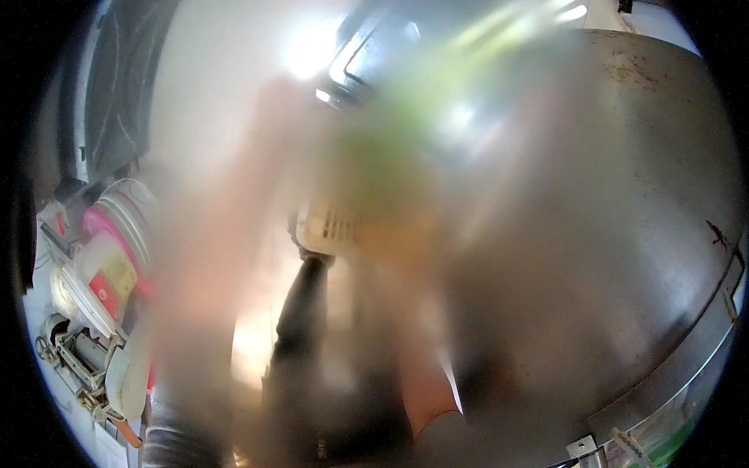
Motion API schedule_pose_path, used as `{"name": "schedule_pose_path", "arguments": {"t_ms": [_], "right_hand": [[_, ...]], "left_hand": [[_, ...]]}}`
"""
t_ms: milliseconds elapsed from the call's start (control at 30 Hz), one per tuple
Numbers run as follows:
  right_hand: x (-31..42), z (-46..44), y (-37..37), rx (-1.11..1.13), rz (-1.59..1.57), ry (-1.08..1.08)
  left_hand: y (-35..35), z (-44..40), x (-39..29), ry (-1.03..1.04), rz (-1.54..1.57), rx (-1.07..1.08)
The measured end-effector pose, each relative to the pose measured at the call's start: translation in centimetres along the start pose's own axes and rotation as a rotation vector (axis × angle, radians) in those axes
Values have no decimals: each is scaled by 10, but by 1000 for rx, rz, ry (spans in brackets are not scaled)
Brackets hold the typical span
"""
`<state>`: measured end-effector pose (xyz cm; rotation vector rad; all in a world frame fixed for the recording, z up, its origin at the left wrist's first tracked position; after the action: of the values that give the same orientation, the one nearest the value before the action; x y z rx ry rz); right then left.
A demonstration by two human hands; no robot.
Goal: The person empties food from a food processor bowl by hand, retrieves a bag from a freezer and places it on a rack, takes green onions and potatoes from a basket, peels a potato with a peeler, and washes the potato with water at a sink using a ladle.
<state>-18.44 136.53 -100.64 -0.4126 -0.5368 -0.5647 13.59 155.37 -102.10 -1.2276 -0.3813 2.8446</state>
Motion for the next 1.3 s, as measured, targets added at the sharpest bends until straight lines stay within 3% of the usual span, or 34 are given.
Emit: {"name": "schedule_pose_path", "arguments": {"t_ms": [233, 300, 333, 400, 433, 467, 533, 567, 600, 633, 700, 800, 867, 900, 967, 1033, 1067, 1133, 1167, 1267, 1300], "right_hand": [[-16, -4, -8, 0, -85, -9], [-17, -3, -6, 0, -94, 7], [-18, -4, -6, 17, -138, 8], [-12, 0, -5, 31, -184, 10], [0, 8, -1, 11, -159, 1], [13, 12, 5, -9, -137, -10], [29, 22, 9, 34, -108, -77], [34, 30, 13, 78, -65, -133], [38, 37, 16, 77, -66, -125], [43, 44, 22, 135, -61, -162], [44, 56, 27, 192, -59, -199], [37, 57, 31, 340, 232, -338], [48, 41, 33, 361, 361, -427], [56, 28, 37, 374, 478, -516], [41, -30, 33, 341, 308, -291], [44, -66, 52, 308, 650, -431], [40, -70, 66, 307, 646, -434], [44, -46, 113, 284, 914, -951], [35, -41, 123, 295, 926, -938], [24, -36, 158, 487, 1180, -1291], [29, -47, 160, 353, 1202, -1129]], "left_hand": [[-6, -33, -9, 62, 167, -45], [-16, -40, -4, 133, -2, 18], [-20, -40, 5, 221, 167, 20], [-39, -26, 28, 152, 365, -61], [-57, 15, 35, 2, 391, -142], [-71, 40, 63, -12, 330, -115], [-78, 117, 119, -209, 62, 127], [-69, 161, 149, -369, 228, 311], [-48, 199, 152, -572, 402, 282], [-37, 227, 139, -705, 499, 393], [-20, 236, 158, -608, 646, 428], [-13, 228, 167, -501, 780, 430], [-26, 217, 170, -542, 1117, 403], [-34, 213, 171, -537, 1125, 388], [-53, 208, 169, -435, 1001, 390], [-66, 212, 177, -436, 994, 388], [-72, 213, 181, -437, 1008, 409], [-82, 221, 189, -478, 1002, 386], [-86, 229, 195, -494, 1009, 373], [-92, 233, 209, -502, 1085, 383], [-95, 235, 208, -484, 989, 341]]}}
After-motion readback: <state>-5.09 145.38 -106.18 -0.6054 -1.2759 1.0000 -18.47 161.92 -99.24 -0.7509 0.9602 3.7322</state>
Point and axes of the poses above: each hand's wrist, its own z-axis away from the middle knuckle, its own y-axis out of the palm, x = y × z, the point moved 4 cm from there along -z, towards the middle knuckle, and after that the axes turned 2 degrees about -x, right-handed, at the moved point
